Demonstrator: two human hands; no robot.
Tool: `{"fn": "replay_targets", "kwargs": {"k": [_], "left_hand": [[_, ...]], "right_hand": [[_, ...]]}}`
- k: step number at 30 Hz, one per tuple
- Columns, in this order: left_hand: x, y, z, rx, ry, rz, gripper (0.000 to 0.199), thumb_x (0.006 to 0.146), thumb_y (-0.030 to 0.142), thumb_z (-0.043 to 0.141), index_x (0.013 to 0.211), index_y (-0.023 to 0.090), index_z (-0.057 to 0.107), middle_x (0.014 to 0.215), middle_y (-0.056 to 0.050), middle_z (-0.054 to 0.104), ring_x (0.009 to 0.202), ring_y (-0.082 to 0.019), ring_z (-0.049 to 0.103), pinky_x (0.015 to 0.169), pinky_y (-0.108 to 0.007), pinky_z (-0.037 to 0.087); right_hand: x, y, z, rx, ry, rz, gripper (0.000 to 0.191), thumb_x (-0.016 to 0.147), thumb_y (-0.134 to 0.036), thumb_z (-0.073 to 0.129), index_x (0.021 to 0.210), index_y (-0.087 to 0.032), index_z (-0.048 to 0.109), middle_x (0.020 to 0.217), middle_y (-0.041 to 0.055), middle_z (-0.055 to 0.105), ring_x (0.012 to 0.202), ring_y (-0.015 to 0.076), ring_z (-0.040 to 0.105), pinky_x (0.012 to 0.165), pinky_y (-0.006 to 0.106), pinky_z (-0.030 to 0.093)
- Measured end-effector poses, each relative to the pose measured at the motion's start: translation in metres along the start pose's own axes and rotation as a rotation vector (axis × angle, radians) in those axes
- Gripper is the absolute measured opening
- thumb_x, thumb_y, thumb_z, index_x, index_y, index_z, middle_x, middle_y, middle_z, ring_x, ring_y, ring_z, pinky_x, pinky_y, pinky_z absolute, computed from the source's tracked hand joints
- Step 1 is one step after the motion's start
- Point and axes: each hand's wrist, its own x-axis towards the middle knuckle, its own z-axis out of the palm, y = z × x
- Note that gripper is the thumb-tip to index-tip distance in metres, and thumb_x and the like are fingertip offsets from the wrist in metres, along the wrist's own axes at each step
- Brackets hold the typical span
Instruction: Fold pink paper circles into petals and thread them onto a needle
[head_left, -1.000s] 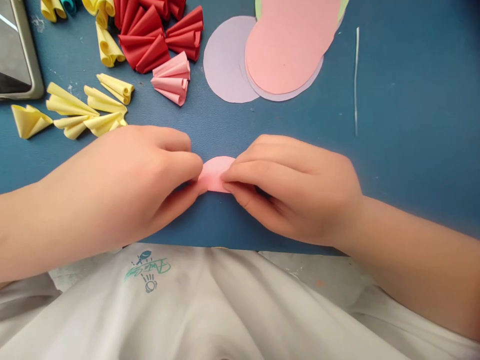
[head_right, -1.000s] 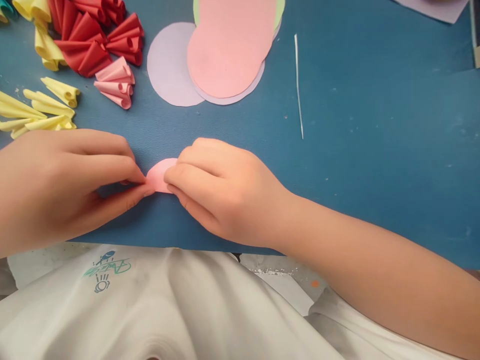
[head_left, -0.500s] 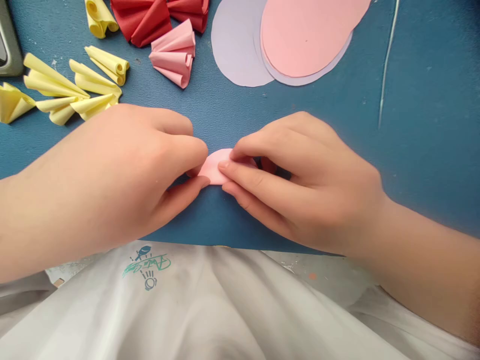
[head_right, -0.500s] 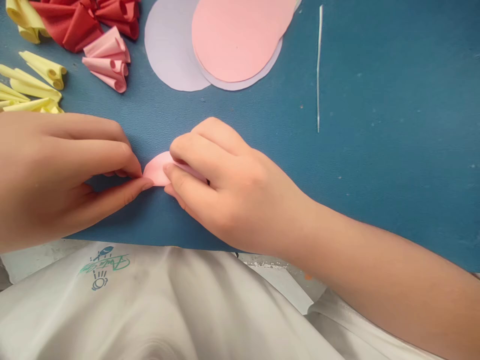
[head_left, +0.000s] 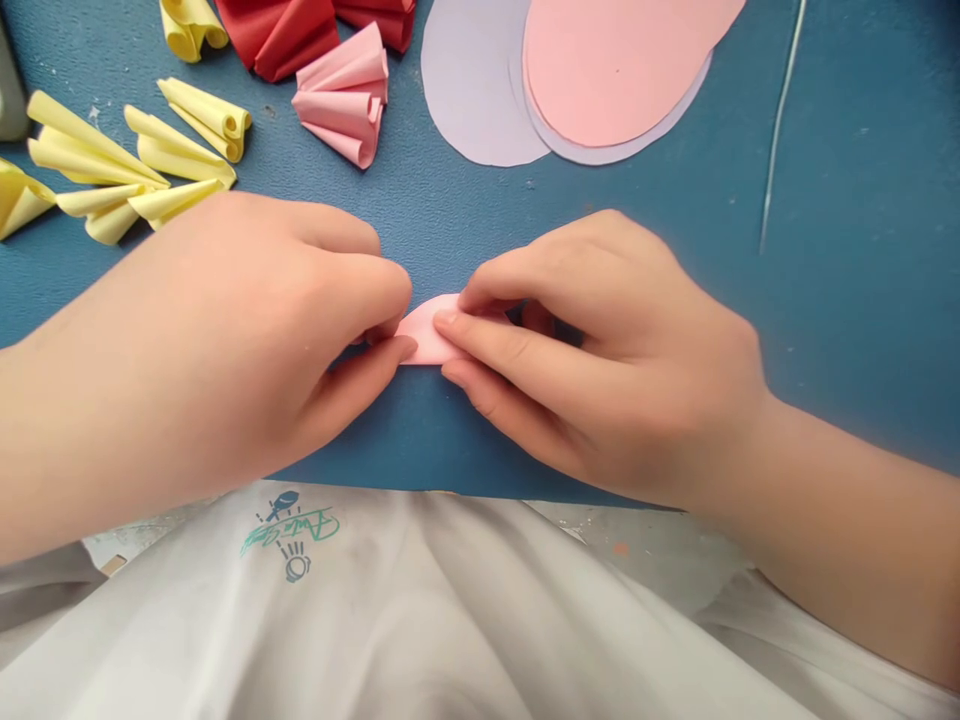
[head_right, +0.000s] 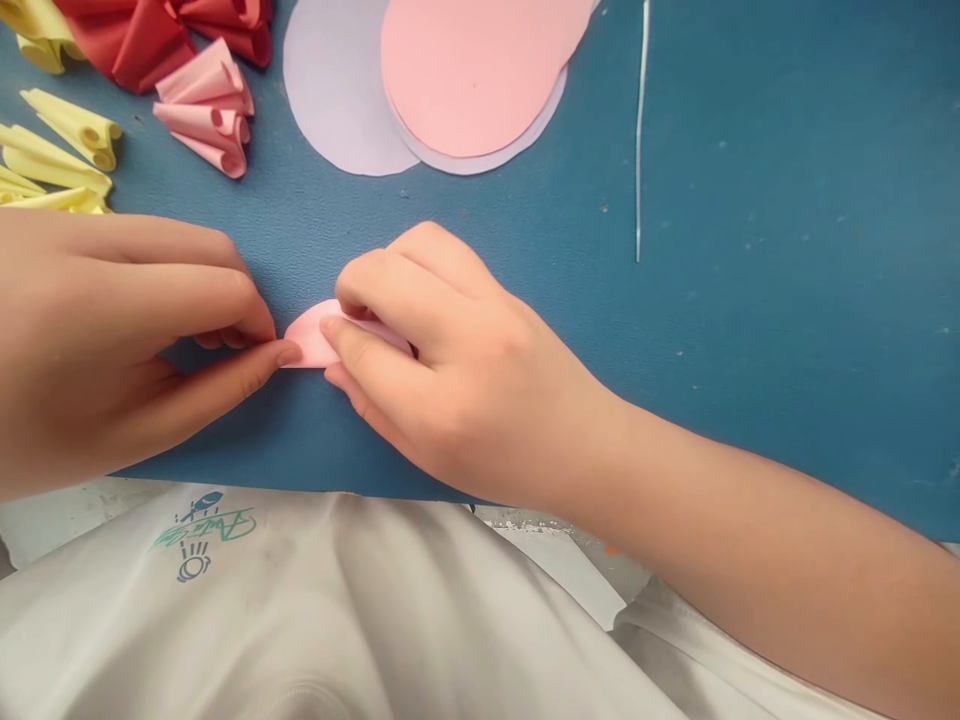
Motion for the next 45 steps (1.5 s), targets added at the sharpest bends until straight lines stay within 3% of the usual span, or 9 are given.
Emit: {"fn": "replay_targets", "kwargs": {"k": [6, 15, 32, 38, 45], "left_hand": [[-0.0008, -0.0022, 0.0036, -0.001, 0.007, 0.005, 0.047, 0.128, 0.03, 0.049, 0.081, 0.027, 0.056, 0.079, 0.0, 0.047, 0.067, -0.02, 0.043, 0.069, -0.039, 0.028], [-0.001, 0.0015, 0.0016, 0.021, 0.004, -0.006, 0.045, 0.127, 0.028, 0.047, 0.084, 0.025, 0.063, 0.08, 0.0, 0.052, 0.066, -0.019, 0.046, 0.067, -0.038, 0.029], [0.0019, -0.0011, 0.003, 0.057, 0.032, -0.025, 0.049, 0.129, 0.033, 0.043, 0.083, 0.027, 0.058, 0.081, 0.0, 0.051, 0.067, -0.021, 0.048, 0.068, -0.039, 0.03], [0.0027, 0.0001, 0.0011, 0.028, -0.004, -0.064, 0.038, 0.12, 0.029, 0.062, 0.083, 0.028, 0.056, 0.083, 0.001, 0.052, 0.067, -0.022, 0.049, 0.071, -0.041, 0.031], [0.0034, -0.0023, 0.0048, 0.035, 0.022, -0.029, 0.042, 0.123, 0.028, 0.055, 0.081, 0.027, 0.054, 0.081, 0.0, 0.052, 0.067, -0.021, 0.048, 0.067, -0.04, 0.03]], "right_hand": [[-0.0005, 0.0004, 0.0008, -0.006, 0.011, 0.015, 0.038, 0.128, -0.013, 0.065, 0.095, -0.023, 0.082, 0.102, 0.0062, 0.082, 0.094, 0.0243, 0.075, 0.088, 0.045, 0.066], [-0.0014, 0.0027, 0.0008, 0.012, 0.002, 0.011, 0.037, 0.129, -0.014, 0.065, 0.097, -0.025, 0.079, 0.103, 0.0051, 0.08, 0.094, 0.0242, 0.075, 0.088, 0.046, 0.066], [-0.0044, 0.0028, 0.0027, 0.018, -0.003, 0.027, 0.032, 0.13, -0.017, 0.065, 0.103, -0.027, 0.079, 0.103, 0.0033, 0.079, 0.094, 0.0246, 0.076, 0.086, 0.045, 0.065], [-0.0011, 0.0003, 0.0005, 0.011, -0.041, 0.043, 0.032, 0.126, -0.012, 0.068, 0.102, -0.025, 0.083, 0.106, 0.0047, 0.078, 0.095, 0.0262, 0.076, 0.089, 0.046, 0.064], [-0.0017, 0.0037, -0.0004, 0.005, -0.04, 0.011, 0.032, 0.127, -0.012, 0.067, 0.102, -0.023, 0.083, 0.107, 0.0066, 0.079, 0.095, 0.0264, 0.074, 0.089, 0.047, 0.064]]}}
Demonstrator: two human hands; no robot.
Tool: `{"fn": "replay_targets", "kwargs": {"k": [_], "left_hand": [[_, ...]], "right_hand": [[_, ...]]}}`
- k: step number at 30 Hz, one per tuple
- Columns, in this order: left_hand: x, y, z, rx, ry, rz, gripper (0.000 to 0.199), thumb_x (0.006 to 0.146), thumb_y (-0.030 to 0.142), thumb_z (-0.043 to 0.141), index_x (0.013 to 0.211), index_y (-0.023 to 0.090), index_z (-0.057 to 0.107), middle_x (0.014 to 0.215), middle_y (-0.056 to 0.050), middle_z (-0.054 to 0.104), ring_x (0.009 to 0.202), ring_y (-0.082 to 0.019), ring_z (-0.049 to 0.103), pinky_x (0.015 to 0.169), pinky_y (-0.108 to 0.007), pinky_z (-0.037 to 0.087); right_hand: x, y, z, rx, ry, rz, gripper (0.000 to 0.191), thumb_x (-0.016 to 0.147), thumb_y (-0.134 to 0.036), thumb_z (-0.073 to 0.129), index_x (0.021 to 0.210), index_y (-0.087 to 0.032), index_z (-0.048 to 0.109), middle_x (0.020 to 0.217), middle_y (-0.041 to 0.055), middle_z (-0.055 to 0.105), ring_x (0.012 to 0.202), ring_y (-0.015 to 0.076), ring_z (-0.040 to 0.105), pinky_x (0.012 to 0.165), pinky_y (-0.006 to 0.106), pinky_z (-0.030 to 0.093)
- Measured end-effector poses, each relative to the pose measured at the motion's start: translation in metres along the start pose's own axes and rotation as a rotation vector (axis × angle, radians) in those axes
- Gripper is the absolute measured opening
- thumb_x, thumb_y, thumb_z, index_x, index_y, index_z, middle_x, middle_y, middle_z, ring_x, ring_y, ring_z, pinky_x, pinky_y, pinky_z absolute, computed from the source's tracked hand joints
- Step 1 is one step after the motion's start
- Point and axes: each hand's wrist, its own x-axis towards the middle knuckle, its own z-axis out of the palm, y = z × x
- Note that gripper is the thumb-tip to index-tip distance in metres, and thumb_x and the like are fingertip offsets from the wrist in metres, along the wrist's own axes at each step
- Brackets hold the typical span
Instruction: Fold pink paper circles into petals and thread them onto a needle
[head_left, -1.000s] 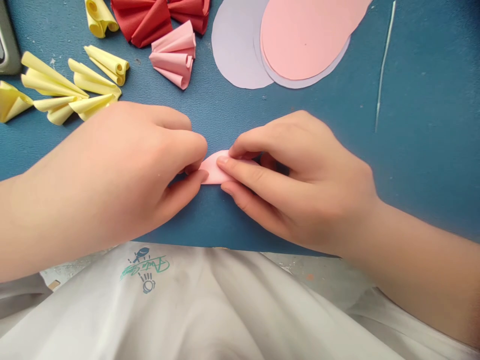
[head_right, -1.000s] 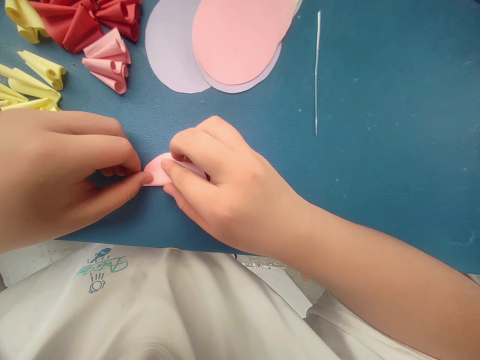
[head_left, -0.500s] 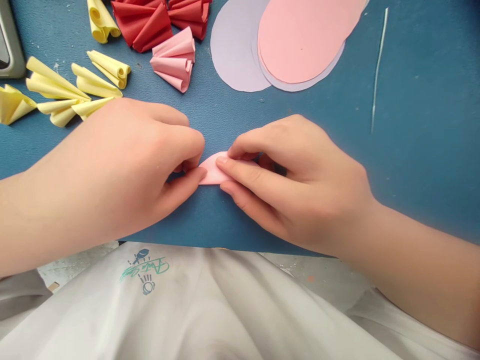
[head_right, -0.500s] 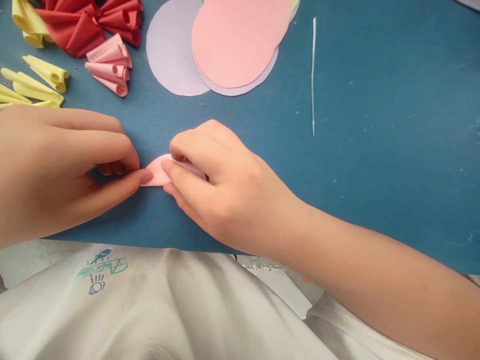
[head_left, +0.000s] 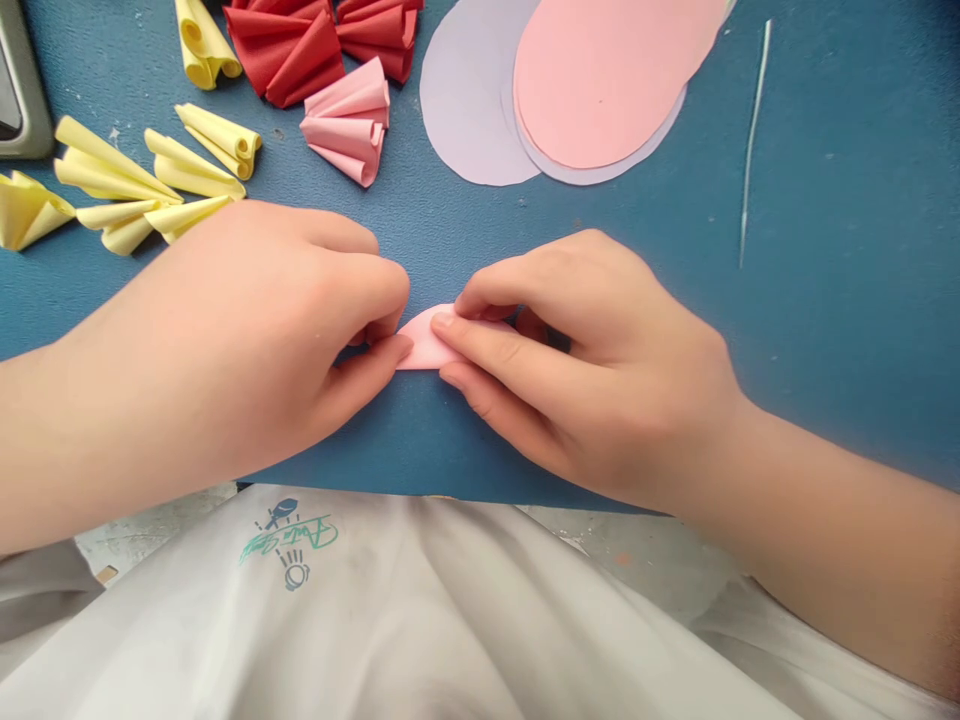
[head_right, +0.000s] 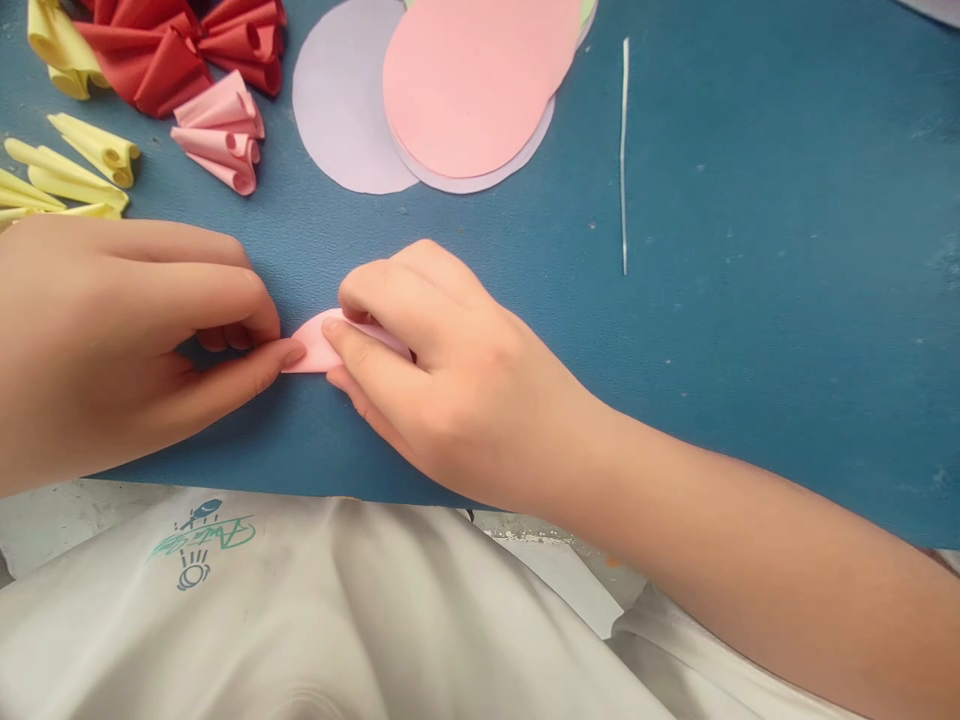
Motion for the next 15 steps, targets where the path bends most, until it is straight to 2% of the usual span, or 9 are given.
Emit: {"fn": "replay_targets", "kwargs": {"k": [3, 6, 9, 15], "left_hand": [[0.0, 0.001, 0.0, -0.001, -0.002, -0.001, 0.042, 0.124, 0.028, 0.055, 0.083, 0.027, 0.056, 0.08, 0.0, 0.051, 0.066, -0.021, 0.047, 0.066, -0.04, 0.03], [0.0, 0.001, -0.001, -0.004, 0.003, 0.002, 0.042, 0.124, 0.027, 0.053, 0.083, 0.028, 0.051, 0.079, 0.001, 0.049, 0.065, -0.02, 0.045, 0.065, -0.039, 0.028], [-0.001, 0.001, -0.002, -0.015, -0.017, -0.019, 0.037, 0.12, 0.025, 0.057, 0.084, 0.028, 0.05, 0.081, 0.001, 0.05, 0.065, -0.02, 0.048, 0.066, -0.038, 0.031], [-0.003, 0.002, -0.003, -0.008, -0.05, -0.054, 0.033, 0.118, 0.025, 0.058, 0.086, 0.029, 0.052, 0.082, 0.001, 0.055, 0.066, -0.022, 0.051, 0.069, -0.039, 0.036]], "right_hand": [[0.0, 0.0, 0.0, -0.044, -0.012, -0.02, 0.033, 0.127, -0.013, 0.066, 0.103, -0.021, 0.087, 0.108, 0.0097, 0.082, 0.094, 0.0276, 0.074, 0.088, 0.047, 0.064], [-0.001, -0.004, 0.002, -0.075, 0.047, -0.089, 0.026, 0.125, -0.009, 0.07, 0.111, -0.015, 0.092, 0.112, 0.0139, 0.087, 0.098, 0.0299, 0.077, 0.086, 0.048, 0.064], [-0.001, -0.009, 0.006, -0.053, 0.139, -0.086, 0.029, 0.122, -0.005, 0.074, 0.106, -0.021, 0.093, 0.115, 0.0088, 0.093, 0.109, 0.0299, 0.082, 0.084, 0.051, 0.061], [0.0, -0.009, 0.007, -0.084, 0.136, -0.14, 0.027, 0.119, -0.003, 0.078, 0.108, -0.019, 0.097, 0.115, 0.009, 0.096, 0.11, 0.0311, 0.084, 0.087, 0.051, 0.061]]}}
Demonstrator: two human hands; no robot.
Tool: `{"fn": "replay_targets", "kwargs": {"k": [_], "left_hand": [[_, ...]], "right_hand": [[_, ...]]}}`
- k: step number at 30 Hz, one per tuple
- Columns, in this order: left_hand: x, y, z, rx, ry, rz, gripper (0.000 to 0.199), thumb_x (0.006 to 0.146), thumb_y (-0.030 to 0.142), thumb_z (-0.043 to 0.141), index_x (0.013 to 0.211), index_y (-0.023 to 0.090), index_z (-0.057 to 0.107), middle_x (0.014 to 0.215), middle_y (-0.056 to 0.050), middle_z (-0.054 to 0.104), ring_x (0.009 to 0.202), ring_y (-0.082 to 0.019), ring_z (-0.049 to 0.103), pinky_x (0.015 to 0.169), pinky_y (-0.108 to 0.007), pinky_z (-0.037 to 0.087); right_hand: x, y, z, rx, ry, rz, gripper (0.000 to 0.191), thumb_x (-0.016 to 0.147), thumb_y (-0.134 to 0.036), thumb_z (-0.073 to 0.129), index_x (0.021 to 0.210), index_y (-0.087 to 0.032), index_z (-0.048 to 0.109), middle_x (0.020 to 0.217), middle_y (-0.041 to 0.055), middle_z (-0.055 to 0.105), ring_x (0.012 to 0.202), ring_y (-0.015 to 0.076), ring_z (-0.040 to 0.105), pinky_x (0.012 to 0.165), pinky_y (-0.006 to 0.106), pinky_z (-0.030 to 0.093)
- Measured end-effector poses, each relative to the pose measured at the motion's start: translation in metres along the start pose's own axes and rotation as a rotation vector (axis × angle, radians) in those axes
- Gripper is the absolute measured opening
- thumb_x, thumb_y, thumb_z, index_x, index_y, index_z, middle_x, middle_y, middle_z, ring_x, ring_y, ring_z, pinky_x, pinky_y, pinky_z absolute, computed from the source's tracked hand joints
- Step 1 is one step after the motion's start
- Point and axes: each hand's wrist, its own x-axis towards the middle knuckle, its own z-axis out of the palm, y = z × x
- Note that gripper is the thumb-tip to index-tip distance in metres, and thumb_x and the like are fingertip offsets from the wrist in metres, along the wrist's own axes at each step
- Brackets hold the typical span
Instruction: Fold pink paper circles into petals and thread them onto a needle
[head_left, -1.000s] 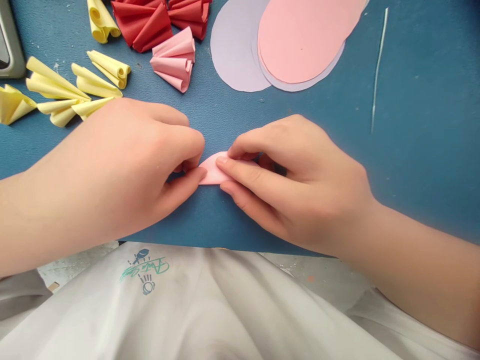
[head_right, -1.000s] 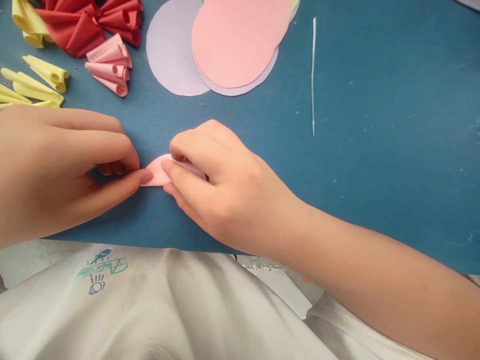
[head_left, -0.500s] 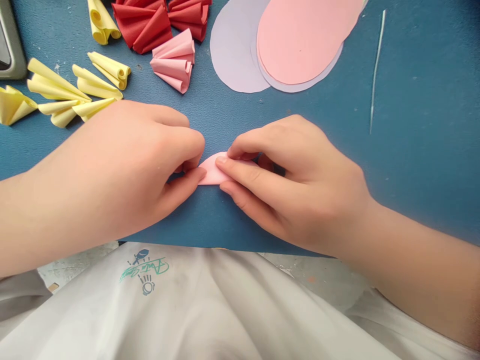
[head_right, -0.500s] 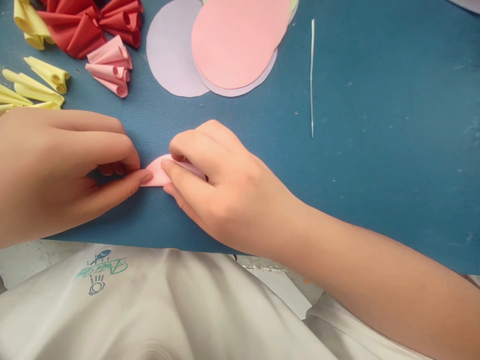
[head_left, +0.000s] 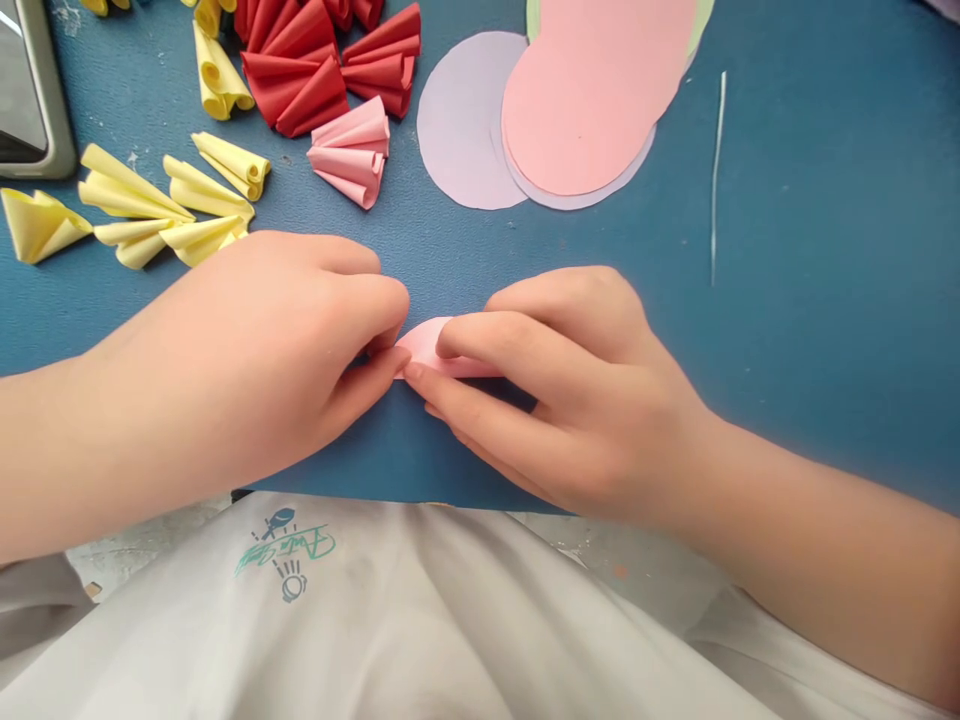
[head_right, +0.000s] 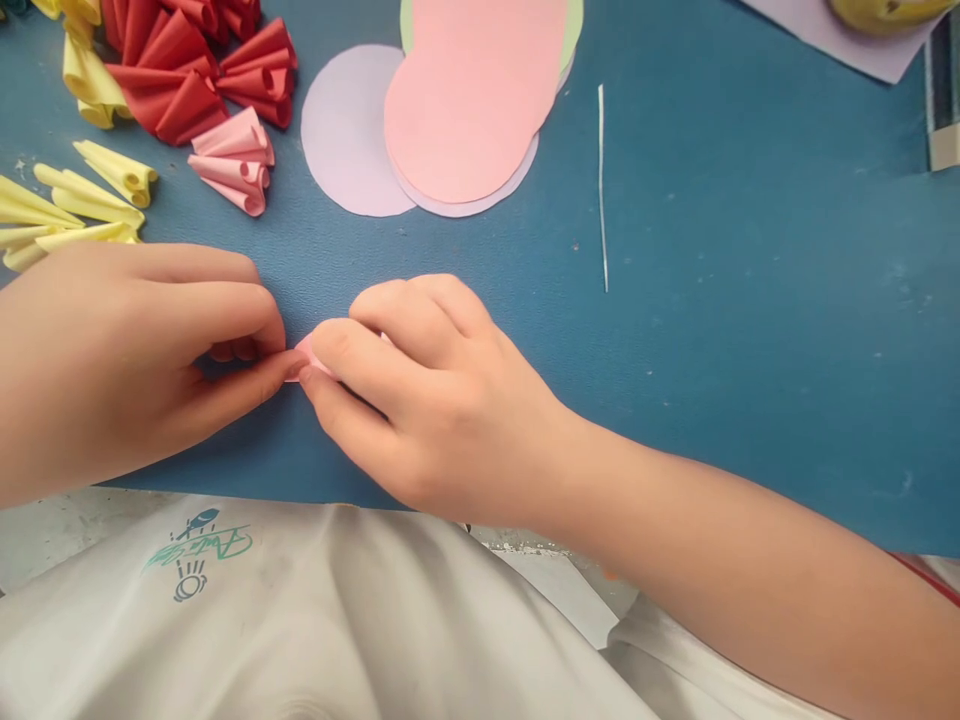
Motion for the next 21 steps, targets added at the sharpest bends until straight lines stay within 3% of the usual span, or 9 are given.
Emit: {"fn": "replay_targets", "kwargs": {"k": [10, 17, 21], "left_hand": [[0.003, -0.003, 0.004, -0.018, 0.011, -0.011, 0.035, 0.117, 0.026, 0.055, 0.083, 0.029, 0.047, 0.078, -0.002, 0.057, 0.064, -0.024, 0.056, 0.063, -0.042, 0.038], [0.0, -0.001, 0.002, -0.001, 0.019, 0.004, 0.036, 0.116, 0.023, 0.06, 0.083, 0.028, 0.047, 0.079, 0.0, 0.055, 0.063, -0.022, 0.053, 0.063, -0.04, 0.036], [0.001, -0.001, 0.003, 0.014, 0.025, 0.007, 0.036, 0.118, 0.024, 0.061, 0.085, 0.029, 0.048, 0.08, 0.001, 0.056, 0.062, -0.022, 0.052, 0.063, -0.04, 0.038]], "right_hand": [[-0.002, 0.024, -0.003, 0.121, -0.099, 0.005, 0.027, 0.125, -0.01, 0.065, 0.133, -0.015, 0.09, 0.115, 0.0124, 0.09, 0.101, 0.0299, 0.077, 0.082, 0.048, 0.061], [0.001, 0.031, -0.008, 0.104, -0.124, -0.048, 0.026, 0.125, -0.013, 0.067, 0.121, -0.016, 0.092, 0.123, 0.0165, 0.087, 0.105, 0.0307, 0.075, 0.086, 0.05, 0.067], [-0.001, 0.037, -0.014, 0.108, -0.184, -0.057, 0.021, 0.124, -0.016, 0.07, 0.128, -0.023, 0.09, 0.132, 0.0135, 0.086, 0.112, 0.031, 0.077, 0.099, 0.052, 0.072]]}}
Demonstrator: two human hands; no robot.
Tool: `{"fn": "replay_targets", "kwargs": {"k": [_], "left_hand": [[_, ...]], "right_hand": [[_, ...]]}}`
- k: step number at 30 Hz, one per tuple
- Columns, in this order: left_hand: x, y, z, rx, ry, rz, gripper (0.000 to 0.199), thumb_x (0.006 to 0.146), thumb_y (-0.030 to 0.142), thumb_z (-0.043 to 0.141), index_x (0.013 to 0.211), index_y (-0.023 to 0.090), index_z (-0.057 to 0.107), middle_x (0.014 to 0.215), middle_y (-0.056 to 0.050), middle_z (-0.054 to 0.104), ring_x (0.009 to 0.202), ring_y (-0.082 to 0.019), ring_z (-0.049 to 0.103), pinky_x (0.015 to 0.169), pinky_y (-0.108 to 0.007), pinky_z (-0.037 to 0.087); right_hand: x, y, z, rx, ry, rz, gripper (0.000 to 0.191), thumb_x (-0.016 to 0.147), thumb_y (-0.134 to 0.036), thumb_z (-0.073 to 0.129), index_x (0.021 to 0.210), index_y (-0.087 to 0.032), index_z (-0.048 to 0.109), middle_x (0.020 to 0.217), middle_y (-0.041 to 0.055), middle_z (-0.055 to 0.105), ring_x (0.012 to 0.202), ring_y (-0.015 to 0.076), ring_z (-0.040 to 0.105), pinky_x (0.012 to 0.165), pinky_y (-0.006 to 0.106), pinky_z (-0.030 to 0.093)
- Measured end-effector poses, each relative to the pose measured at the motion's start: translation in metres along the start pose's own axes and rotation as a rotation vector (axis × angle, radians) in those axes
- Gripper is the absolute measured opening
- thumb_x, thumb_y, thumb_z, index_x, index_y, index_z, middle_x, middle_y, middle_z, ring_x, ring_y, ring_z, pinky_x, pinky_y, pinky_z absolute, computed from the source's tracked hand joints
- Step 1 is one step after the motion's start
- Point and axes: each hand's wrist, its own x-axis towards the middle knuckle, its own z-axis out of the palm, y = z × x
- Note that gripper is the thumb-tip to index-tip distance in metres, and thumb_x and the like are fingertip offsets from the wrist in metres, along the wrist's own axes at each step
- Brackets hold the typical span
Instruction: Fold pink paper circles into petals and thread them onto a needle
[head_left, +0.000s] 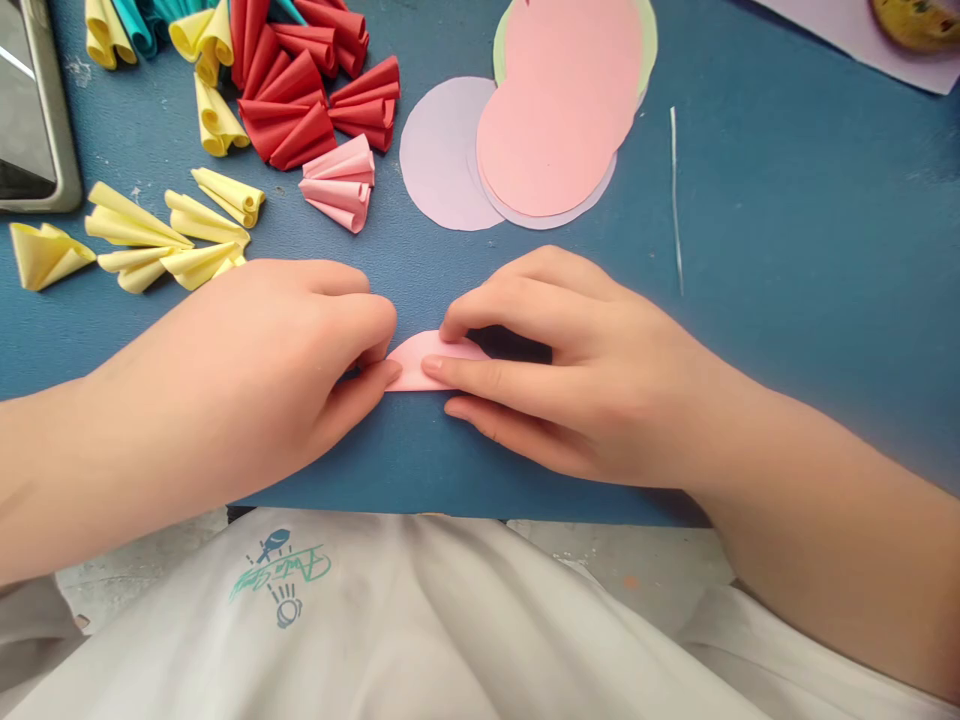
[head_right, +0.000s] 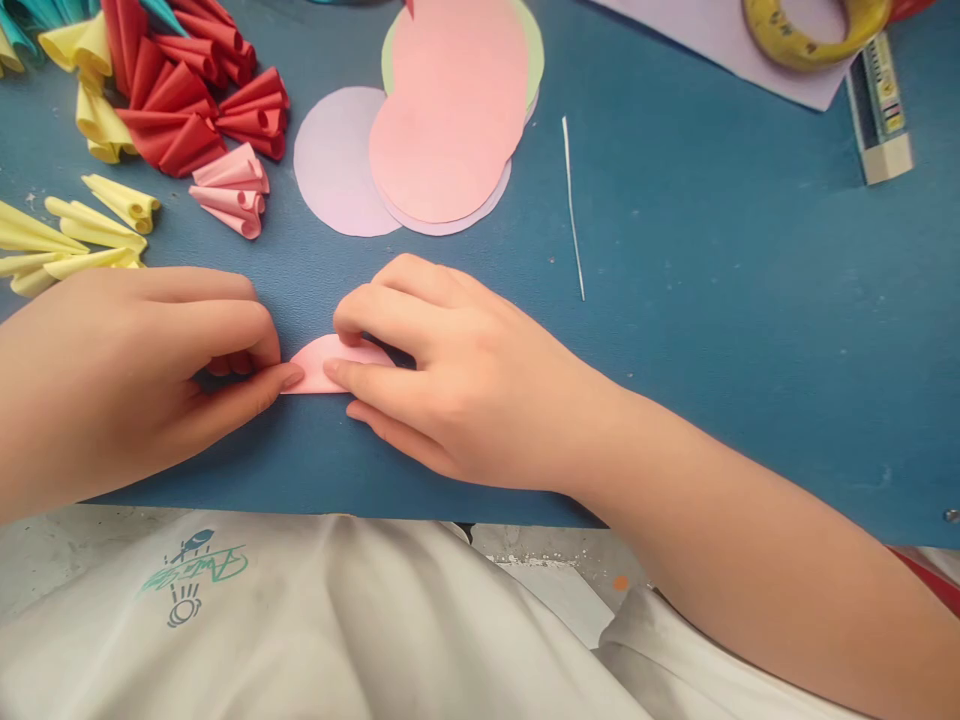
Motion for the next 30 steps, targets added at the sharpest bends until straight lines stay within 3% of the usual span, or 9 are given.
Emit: {"fn": "replay_targets", "kwargs": {"k": [2, 5, 9, 16, 22, 26, 29, 30], "left_hand": [[0.001, 0.0, 0.0, 0.006, -0.003, 0.001, 0.036, 0.117, 0.024, 0.062, 0.084, 0.029, 0.048, 0.08, 0.001, 0.056, 0.062, -0.022, 0.051, 0.062, -0.04, 0.038], [0.002, 0.001, 0.0, 0.015, -0.01, -0.007, 0.037, 0.116, 0.022, 0.062, 0.083, 0.028, 0.046, 0.079, 0.001, 0.055, 0.062, -0.021, 0.051, 0.06, -0.04, 0.036], [0.001, 0.001, 0.0, 0.002, -0.004, 0.004, 0.037, 0.115, 0.021, 0.062, 0.084, 0.028, 0.044, 0.08, 0.001, 0.054, 0.061, -0.02, 0.048, 0.061, -0.04, 0.035], [0.002, 0.0, 0.0, -0.002, -0.021, -0.014, 0.036, 0.116, 0.025, 0.06, 0.083, 0.029, 0.046, 0.078, 0.0, 0.055, 0.062, -0.022, 0.051, 0.061, -0.04, 0.036], [0.002, -0.002, -0.001, -0.014, -0.01, 0.02, 0.036, 0.119, 0.026, 0.056, 0.084, 0.027, 0.049, 0.079, 0.001, 0.054, 0.063, -0.019, 0.05, 0.06, -0.037, 0.035], [-0.001, -0.004, 0.001, -0.001, 0.032, 0.045, 0.041, 0.124, 0.029, 0.054, 0.083, 0.027, 0.048, 0.08, 0.002, 0.05, 0.063, -0.018, 0.047, 0.061, -0.036, 0.033], [-0.003, -0.003, 0.002, 0.009, 0.025, 0.066, 0.034, 0.125, 0.024, 0.053, 0.093, 0.025, 0.063, 0.087, -0.001, 0.056, 0.069, -0.02, 0.055, 0.062, -0.036, 0.037], [-0.003, -0.002, 0.003, 0.007, 0.026, 0.086, 0.03, 0.124, 0.021, 0.052, 0.1, 0.024, 0.071, 0.09, -0.002, 0.058, 0.071, -0.021, 0.056, 0.063, -0.036, 0.039]], "right_hand": [[-0.001, -0.001, -0.001, -0.042, -0.035, -0.01, 0.021, 0.121, -0.015, 0.075, 0.131, -0.024, 0.091, 0.134, 0.0131, 0.085, 0.114, 0.032, 0.08, 0.096, 0.051, 0.071], [0.0, -0.007, -0.001, -0.118, -0.001, -0.083, 0.026, 0.119, -0.011, 0.075, 0.136, -0.016, 0.094, 0.126, 0.0157, 0.087, 0.11, 0.0349, 0.081, 0.085, 0.052, 0.069], [0.002, -0.018, -0.003, -0.142, 0.007, -0.093, 0.031, 0.122, -0.01, 0.069, 0.135, -0.01, 0.096, 0.117, 0.0157, 0.091, 0.106, 0.0361, 0.084, 0.084, 0.054, 0.07], [0.0, -0.02, -0.011, -0.106, -0.046, -0.03, 0.042, 0.127, -0.013, 0.059, 0.106, -0.016, 0.096, 0.113, 0.0143, 0.092, 0.107, 0.0352, 0.086, 0.084, 0.053, 0.072], [-0.005, -0.02, -0.018, -0.105, -0.076, 0.002, 0.047, 0.124, -0.012, 0.062, 0.082, -0.023, 0.08, 0.091, 0.0099, 0.079, 0.083, 0.0297, 0.07, 0.069, 0.051, 0.06], [-0.009, -0.019, -0.02, -0.128, -0.114, -0.015, 0.046, 0.121, -0.008, 0.064, 0.08, -0.025, 0.078, 0.088, 0.0072, 0.076, 0.082, 0.0281, 0.067, 0.068, 0.049, 0.056], [-0.008, -0.018, -0.015, -0.13, -0.087, -0.042, 0.043, 0.119, -0.007, 0.068, 0.081, -0.026, 0.077, 0.096, 0.0076, 0.081, 0.086, 0.0278, 0.072, 0.07, 0.048, 0.058], [-0.008, -0.018, -0.013, -0.097, -0.066, 0.012, 0.042, 0.119, -0.009, 0.07, 0.082, -0.027, 0.076, 0.097, 0.0064, 0.082, 0.087, 0.0271, 0.074, 0.071, 0.047, 0.058]]}}
